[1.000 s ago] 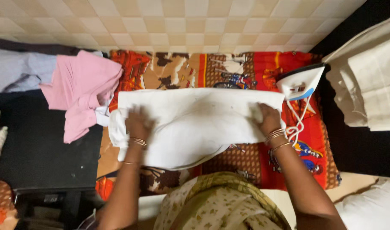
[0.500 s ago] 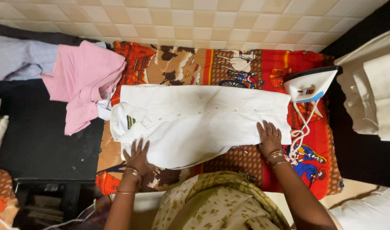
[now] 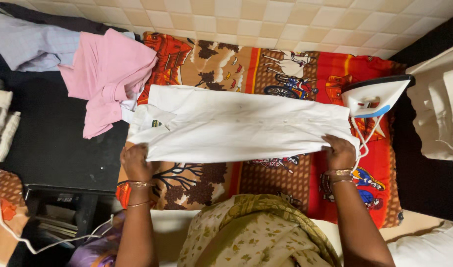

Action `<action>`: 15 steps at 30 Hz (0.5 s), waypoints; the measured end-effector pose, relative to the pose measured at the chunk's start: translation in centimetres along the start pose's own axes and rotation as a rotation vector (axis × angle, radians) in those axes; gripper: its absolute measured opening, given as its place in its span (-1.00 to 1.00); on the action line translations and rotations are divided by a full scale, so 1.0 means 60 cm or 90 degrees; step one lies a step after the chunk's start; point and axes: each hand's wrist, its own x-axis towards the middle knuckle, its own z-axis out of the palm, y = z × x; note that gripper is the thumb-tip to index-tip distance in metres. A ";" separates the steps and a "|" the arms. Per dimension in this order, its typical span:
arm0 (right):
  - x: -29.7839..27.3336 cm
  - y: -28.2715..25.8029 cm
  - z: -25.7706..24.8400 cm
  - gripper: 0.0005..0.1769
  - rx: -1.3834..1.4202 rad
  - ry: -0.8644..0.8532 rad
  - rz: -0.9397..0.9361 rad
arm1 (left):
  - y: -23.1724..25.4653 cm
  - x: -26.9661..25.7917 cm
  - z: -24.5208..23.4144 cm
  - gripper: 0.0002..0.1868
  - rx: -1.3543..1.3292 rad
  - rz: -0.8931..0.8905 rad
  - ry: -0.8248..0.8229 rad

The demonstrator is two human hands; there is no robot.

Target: The person irons a white shirt laid out on a patterned bedsheet. They repeatedly smooth the fabric with their hands and move the iron across the shirt's body and sleeves, occasionally repositioning the garment to reach different areas.

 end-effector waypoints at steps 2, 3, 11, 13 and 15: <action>-0.020 0.003 0.003 -0.62 -0.035 0.027 -0.003 | -0.002 -0.022 0.007 -0.67 0.050 0.013 0.003; -0.033 0.007 0.012 -0.61 -0.052 0.041 -0.003 | -0.002 -0.032 0.018 -0.66 0.095 0.014 -0.032; -0.132 0.035 0.054 -0.55 -0.139 -0.052 -0.003 | 0.057 -0.089 0.015 -0.39 0.128 -0.084 -0.191; -0.142 0.025 0.056 -0.43 -0.160 -0.072 -0.011 | 0.104 -0.084 0.004 -0.24 0.152 -0.055 -0.222; -0.143 0.013 0.062 -0.31 -0.192 -0.093 -0.025 | 0.168 -0.084 0.009 -0.29 0.103 -0.065 -0.396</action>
